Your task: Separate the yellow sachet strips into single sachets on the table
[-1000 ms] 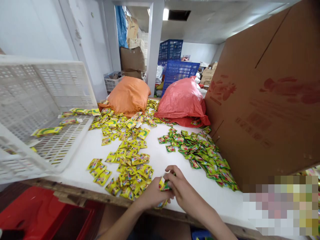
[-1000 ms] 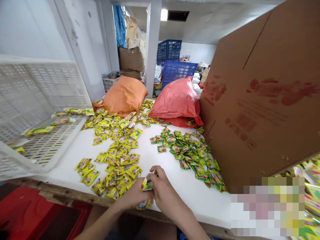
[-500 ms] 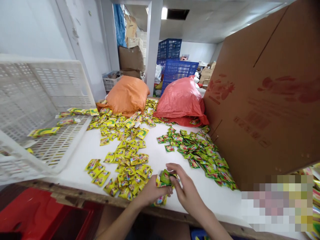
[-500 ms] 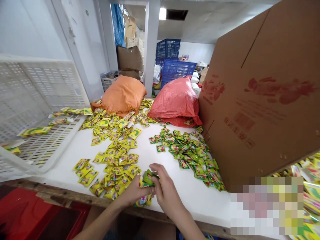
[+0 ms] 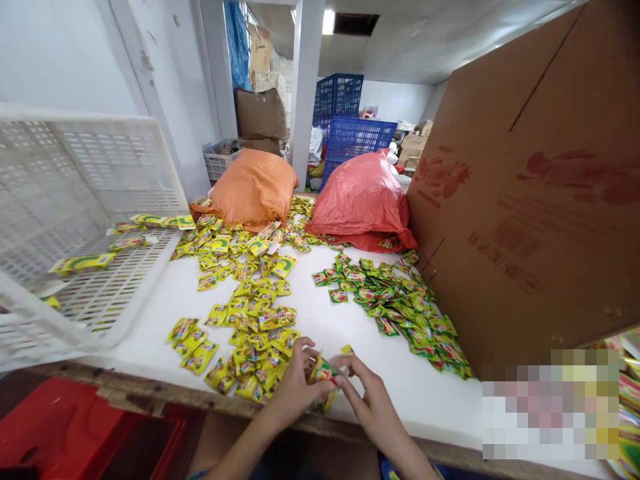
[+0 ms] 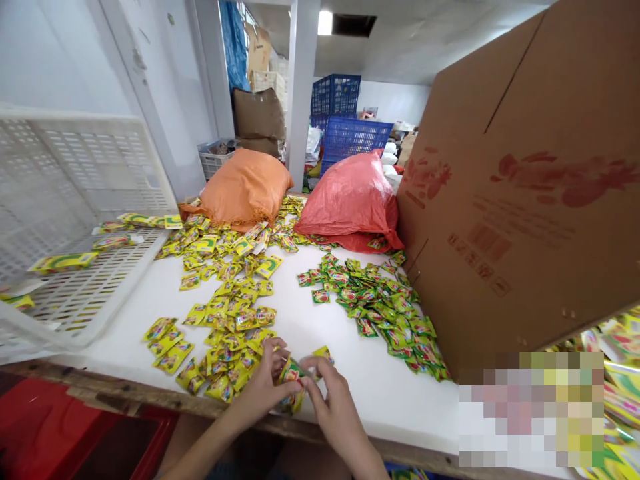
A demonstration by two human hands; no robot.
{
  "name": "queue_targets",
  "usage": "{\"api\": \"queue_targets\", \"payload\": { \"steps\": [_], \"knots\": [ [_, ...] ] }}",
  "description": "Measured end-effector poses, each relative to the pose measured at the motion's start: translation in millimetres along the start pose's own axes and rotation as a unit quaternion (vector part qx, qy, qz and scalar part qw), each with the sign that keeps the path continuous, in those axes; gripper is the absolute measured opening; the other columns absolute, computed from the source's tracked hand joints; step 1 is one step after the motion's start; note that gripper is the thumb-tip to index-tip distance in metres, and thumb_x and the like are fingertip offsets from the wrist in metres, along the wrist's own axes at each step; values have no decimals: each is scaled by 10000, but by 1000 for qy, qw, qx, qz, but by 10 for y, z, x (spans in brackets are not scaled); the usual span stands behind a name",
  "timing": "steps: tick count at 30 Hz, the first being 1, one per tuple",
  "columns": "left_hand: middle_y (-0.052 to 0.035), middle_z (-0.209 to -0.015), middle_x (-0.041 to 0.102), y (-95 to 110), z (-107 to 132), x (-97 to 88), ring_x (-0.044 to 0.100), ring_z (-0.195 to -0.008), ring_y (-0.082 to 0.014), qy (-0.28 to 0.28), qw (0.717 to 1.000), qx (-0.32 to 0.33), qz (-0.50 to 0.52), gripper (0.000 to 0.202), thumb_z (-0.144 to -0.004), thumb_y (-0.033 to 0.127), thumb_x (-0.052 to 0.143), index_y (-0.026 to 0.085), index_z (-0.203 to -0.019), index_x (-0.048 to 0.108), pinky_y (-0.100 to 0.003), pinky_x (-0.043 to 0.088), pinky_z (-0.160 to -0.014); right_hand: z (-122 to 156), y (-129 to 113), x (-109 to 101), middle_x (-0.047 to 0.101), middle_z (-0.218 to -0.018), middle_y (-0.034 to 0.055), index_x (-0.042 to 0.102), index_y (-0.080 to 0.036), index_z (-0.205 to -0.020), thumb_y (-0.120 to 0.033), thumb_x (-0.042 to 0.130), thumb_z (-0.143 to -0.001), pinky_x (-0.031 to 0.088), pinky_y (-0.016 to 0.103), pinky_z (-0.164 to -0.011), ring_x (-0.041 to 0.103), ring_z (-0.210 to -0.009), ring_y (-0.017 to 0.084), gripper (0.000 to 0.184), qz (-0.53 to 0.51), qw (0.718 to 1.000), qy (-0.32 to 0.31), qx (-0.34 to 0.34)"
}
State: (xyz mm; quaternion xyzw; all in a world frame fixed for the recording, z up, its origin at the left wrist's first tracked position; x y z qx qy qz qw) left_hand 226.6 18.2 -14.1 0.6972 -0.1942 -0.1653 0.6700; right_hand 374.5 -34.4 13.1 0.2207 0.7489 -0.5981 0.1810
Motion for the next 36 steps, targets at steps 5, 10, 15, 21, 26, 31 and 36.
{"api": "queue_targets", "payload": {
  "steps": [5, 10, 15, 21, 26, 31, 36],
  "knots": [
    [-49, -975, 546, 96, 117, -87, 549, -891, -166, -29, 999, 17, -16, 299, -803, 237, 528, 189, -1091, 464, -268, 408, -806, 98, 263, 218, 616, -871, 41, 511, -192, -1013, -327, 547, -813, 483, 297, -761, 595, -827, 177, 244, -83, 988, 124, 49],
    [-24, -767, 576, 94, 67, -179, 543, -741, -154, -29, 999, -1, -44, 149, -789, 283, 555, 147, -846, 577, -240, 417, -683, 10, 132, 277, 661, -910, 57, 637, -198, -912, -294, 498, -845, 471, 313, -815, 598, -897, 199, 181, -64, 994, 85, -2],
    [-60, -1001, 610, 96, 44, -190, 576, -902, -174, -5, 998, 25, 53, 370, -803, 244, 542, 207, -1166, 478, -300, 432, -833, -72, 98, 258, 643, -859, 55, 574, -185, -1043, -317, 485, -852, 487, 296, -745, 601, -816, 179, 249, -66, 991, 113, 16],
    [-63, -1051, 632, 223, 113, -183, 545, -1033, -194, 27, 992, 66, -109, 166, -800, 226, 547, 197, -908, 670, -295, 377, -937, -42, 32, 250, 637, -989, 60, 626, -217, -947, -298, 510, -840, 448, 316, -857, 574, -962, 196, 177, -38, 997, 66, -31],
    [-48, -961, 671, 299, 132, -157, 590, -944, -178, 50, 987, 72, -132, 174, -810, 225, 527, 203, -892, 679, -270, 413, -880, -31, -52, 224, 640, -953, 65, 606, -202, -952, -301, 486, -856, 457, 301, -800, 581, -913, 193, 183, -32, 998, 55, -9],
    [-35, -839, 688, 327, 61, -161, 612, -819, -173, 59, 986, 33, -150, 158, -798, 233, 533, 184, -816, 682, -253, 440, -780, -81, -95, 214, 644, -829, 25, 599, -201, -892, -311, 473, -864, 444, 259, -707, 585, -762, 160, 170, -21, 998, 47, 31],
    [-21, -753, 681, 370, -16, -161, 602, -731, -159, 65, 983, 16, -169, 179, -803, 263, 524, 174, -776, 676, -245, 435, -712, -142, -126, 219, 625, -737, 8, 586, -197, -814, -348, 472, -861, 427, 240, -631, 564, -676, 147, 195, -34, 996, 56, 53]
  ]
}}
Point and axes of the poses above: each hand's wrist, its own z-axis away from the middle knuckle, its own x-axis out of the palm, y = z × x, the point moved 2 cm from there along -z, towards the middle knuckle
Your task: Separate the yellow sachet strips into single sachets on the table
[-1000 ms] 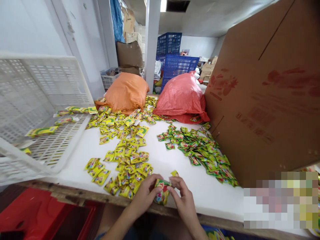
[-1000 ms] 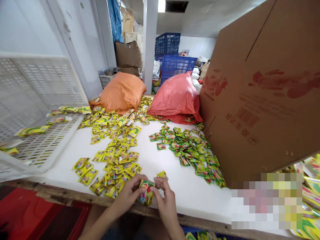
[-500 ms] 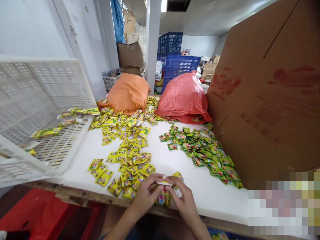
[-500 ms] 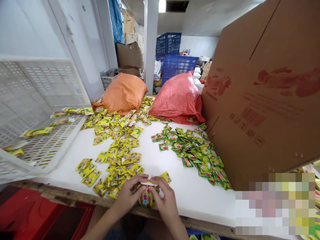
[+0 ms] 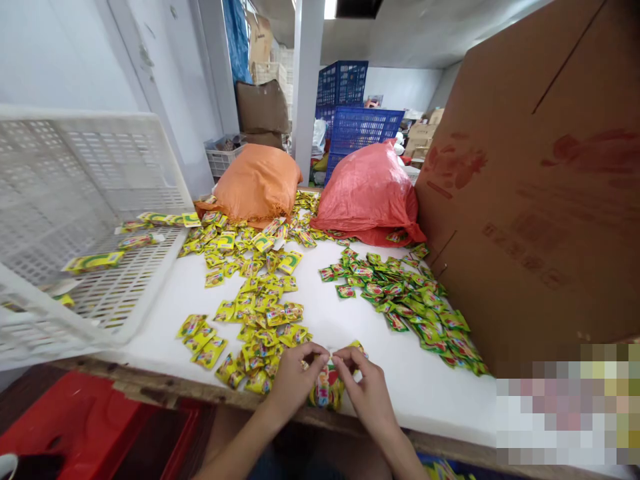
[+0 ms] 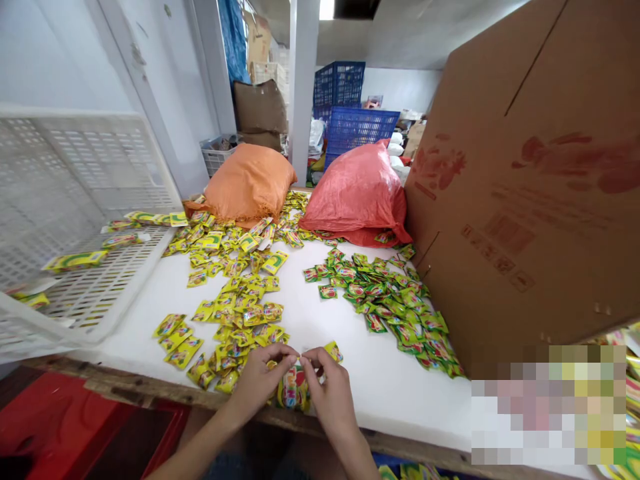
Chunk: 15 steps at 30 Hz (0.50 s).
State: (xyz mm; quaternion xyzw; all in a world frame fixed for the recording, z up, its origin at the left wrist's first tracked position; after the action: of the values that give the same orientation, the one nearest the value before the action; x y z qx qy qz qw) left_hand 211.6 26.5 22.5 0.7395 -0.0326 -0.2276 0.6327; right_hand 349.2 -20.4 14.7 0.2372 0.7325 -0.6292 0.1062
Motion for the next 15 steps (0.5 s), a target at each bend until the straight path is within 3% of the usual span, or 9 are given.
{"api": "queue_targets", "payload": {
  "steps": [5, 12, 15],
  "knots": [
    [-20, -770, 681, -4, -9, -5, 606, -758, -154, -21, 999, 28, 5, 198, -823, 269, 507, 175, -797, 680, -241, 432, -730, 17, 49, 4, 632, -792, 23, 583, -198, -828, -336, 472, -862, 445, 252, -691, 581, -743, 161, 181, -20, 1000, 11, -10],
    [-44, -898, 688, -194, 96, -32, 611, -862, -171, -39, 997, 21, 70, 184, -795, 258, 569, 201, -915, 697, -256, 439, -805, 149, 240, 158, 654, -918, 48, 608, -202, -931, -304, 498, -846, 460, 280, -819, 598, -889, 185, 172, -42, 998, 32, -37],
    [-47, -879, 691, -158, 149, -5, 613, -858, -173, -60, 995, 31, 73, 178, -803, 261, 562, 215, -896, 707, -264, 444, -809, 196, 256, 125, 667, -938, 51, 625, -210, -944, -321, 509, -836, 479, 292, -823, 607, -907, 198, 194, -47, 998, 29, -28]
  ]
}}
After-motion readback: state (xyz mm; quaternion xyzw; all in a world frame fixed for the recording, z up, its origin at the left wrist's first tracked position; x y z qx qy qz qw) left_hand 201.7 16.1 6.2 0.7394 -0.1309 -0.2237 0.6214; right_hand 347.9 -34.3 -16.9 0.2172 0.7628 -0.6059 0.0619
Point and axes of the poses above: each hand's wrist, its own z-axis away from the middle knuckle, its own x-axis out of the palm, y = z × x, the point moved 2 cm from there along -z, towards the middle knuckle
